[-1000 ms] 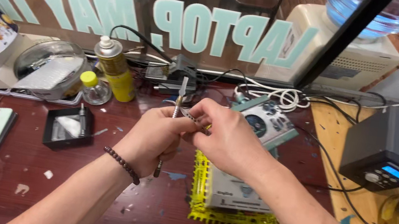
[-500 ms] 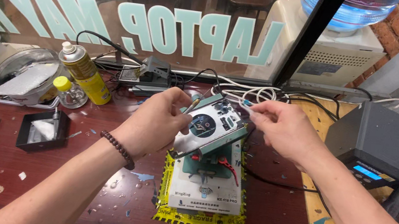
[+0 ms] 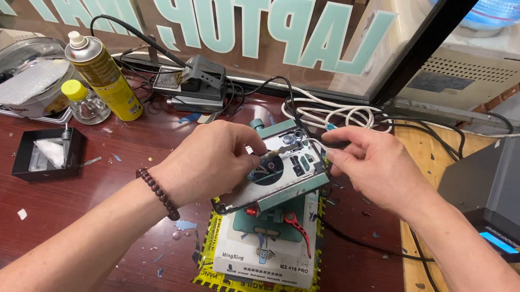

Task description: The person clamps a smartphone in a bench press machine and works around its edge with a handheld tool to separate the back cover. They lift off the detached back panel, set it aside, then use a brush to sweep glass debris off the machine and phone body before repositioning the phone in the press.

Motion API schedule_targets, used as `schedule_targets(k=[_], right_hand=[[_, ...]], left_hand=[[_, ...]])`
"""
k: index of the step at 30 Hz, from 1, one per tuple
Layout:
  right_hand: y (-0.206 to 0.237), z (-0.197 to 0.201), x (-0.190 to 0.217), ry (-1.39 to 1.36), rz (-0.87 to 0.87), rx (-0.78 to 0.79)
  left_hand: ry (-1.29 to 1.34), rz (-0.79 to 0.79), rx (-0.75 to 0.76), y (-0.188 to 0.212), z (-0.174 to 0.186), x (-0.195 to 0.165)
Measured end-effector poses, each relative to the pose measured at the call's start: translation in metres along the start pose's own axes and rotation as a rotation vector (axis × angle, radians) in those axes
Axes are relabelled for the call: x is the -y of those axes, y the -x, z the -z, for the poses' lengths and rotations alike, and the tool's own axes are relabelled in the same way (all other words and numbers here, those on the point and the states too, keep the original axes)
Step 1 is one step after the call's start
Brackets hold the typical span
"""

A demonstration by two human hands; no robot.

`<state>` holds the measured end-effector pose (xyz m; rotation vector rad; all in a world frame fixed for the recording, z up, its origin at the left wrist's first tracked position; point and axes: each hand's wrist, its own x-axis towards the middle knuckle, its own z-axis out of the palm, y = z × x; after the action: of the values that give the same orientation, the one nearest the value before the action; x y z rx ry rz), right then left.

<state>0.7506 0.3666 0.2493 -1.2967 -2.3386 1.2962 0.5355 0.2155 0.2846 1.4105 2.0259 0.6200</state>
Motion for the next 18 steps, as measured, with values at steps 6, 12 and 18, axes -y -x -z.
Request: schedule_targets(k=[6,12,18], right_hand=[[0.0011,-0.0020,0.0043,0.018,0.107,-0.055],[-0.0031,-0.0035,0.0025,-0.010,0.141,-0.043],[-0.0047,-0.0025,0.0081,0.132,0.168,-0.046]], left_hand=[[0.270,0.146,0.116,-0.0048,-0.0023,0.0015],[0.369,0.187,0.110,-0.0036,-0.0042,0.0017],[0.252,0.178,0.084,-0.0049,-0.0054,-0.0013]])
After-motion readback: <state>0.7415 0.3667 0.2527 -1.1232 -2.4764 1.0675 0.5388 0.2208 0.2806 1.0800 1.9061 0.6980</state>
